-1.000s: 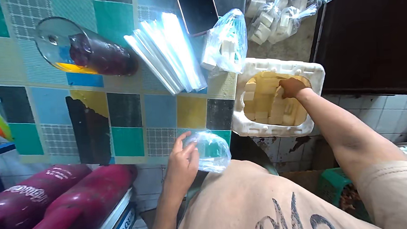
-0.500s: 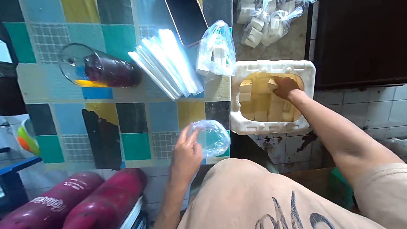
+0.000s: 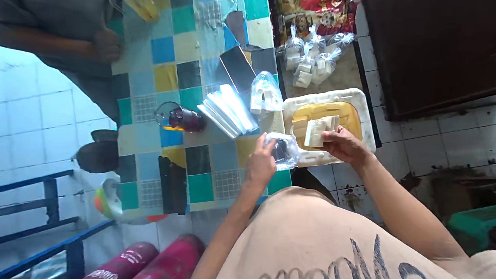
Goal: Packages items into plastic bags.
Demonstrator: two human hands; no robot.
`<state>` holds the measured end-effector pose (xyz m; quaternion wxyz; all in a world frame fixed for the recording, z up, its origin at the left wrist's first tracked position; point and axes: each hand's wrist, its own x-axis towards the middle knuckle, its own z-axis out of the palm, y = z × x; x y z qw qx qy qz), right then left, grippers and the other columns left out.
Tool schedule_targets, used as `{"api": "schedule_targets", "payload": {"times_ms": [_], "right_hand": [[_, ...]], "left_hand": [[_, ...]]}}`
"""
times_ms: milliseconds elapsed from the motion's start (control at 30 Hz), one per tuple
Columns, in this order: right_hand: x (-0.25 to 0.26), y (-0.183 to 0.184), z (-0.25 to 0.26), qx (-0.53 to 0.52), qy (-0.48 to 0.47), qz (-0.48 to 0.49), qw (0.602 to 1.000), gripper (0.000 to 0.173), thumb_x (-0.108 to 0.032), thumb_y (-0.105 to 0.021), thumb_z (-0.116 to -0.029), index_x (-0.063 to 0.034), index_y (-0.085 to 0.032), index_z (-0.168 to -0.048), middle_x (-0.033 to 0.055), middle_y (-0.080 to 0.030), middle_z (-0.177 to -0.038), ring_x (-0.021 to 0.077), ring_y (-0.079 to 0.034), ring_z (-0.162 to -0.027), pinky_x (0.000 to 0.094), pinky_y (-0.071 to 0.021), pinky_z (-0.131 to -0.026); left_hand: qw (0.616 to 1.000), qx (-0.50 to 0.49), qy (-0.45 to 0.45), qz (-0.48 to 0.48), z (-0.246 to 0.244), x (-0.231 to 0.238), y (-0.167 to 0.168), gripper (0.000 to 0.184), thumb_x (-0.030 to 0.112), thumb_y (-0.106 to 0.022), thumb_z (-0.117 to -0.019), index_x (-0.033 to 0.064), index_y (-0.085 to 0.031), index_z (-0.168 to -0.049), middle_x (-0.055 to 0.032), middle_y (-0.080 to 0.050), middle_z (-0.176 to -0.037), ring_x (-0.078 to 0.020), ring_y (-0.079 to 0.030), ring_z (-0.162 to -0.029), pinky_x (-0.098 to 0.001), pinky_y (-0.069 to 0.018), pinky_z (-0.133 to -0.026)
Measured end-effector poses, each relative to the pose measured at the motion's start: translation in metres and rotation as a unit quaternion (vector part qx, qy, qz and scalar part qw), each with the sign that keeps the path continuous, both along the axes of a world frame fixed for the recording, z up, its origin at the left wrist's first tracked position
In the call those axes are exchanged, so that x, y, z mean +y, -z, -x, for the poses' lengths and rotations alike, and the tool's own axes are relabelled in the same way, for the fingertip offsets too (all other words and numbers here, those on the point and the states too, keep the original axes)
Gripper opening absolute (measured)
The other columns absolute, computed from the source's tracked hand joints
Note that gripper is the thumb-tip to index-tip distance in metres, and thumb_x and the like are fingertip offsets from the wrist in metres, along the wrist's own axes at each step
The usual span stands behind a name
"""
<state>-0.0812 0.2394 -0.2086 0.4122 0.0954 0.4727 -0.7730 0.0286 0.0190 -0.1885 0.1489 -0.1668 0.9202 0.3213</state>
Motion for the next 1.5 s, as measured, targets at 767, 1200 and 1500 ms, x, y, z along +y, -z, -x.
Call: {"api": "schedule_targets", "payload": {"times_ms": [767,1200,1500], "right_hand": [[-0.079,-0.027,-0.080,0.371,-0.092,-0.403,0.832,0.023,-0.007,-0.072,-0.0940,0.0107,-0.067,-0.108,0.0258,-0.070,-0.094,0.0376,-0.070,-0.090,0.0565,-0.0547,-0.084],[-0.068,-0.043,-0.076,0.147,0.018,-0.057,0.987,0.037,0.001,-0.067,-0.0952,-0.0059,-0.056,-0.130,0.0023,-0.073,-0.100,0.0102,-0.071,-0.086,0.0299,-0.0609,-0.080],[-0.069,-0.048,-0.079,0.151,-0.060,-0.100,0.982,0.029,0.006,-0.070,-0.0918,-0.0020,-0.062,-0.119,0.0036,-0.072,-0.093,0.0101,-0.070,-0.082,0.0290,-0.0603,-0.076]], "left_hand": [[0.983,0.146,0.098,-0.055,-0.035,0.022,-0.029,0.040,0.005,-0.067,-0.0917,0.0049,-0.068,-0.131,-0.0290,-0.028,-0.161,-0.0347,-0.071,-0.089,-0.0457,-0.0595,-0.077],[0.883,0.124,-0.175,-0.417,-0.054,-0.004,-0.017,0.025,0.003,-0.059,-0.1003,-0.0075,-0.055,-0.122,-0.0093,-0.067,-0.103,-0.0091,-0.066,-0.093,-0.0283,-0.0560,-0.089],[0.764,0.081,-0.295,-0.568,-0.043,-0.003,-0.027,0.024,0.021,-0.040,-0.1110,0.0082,-0.054,-0.126,-0.0043,-0.066,-0.099,-0.0135,-0.067,-0.087,-0.0322,-0.0572,-0.080]]}}
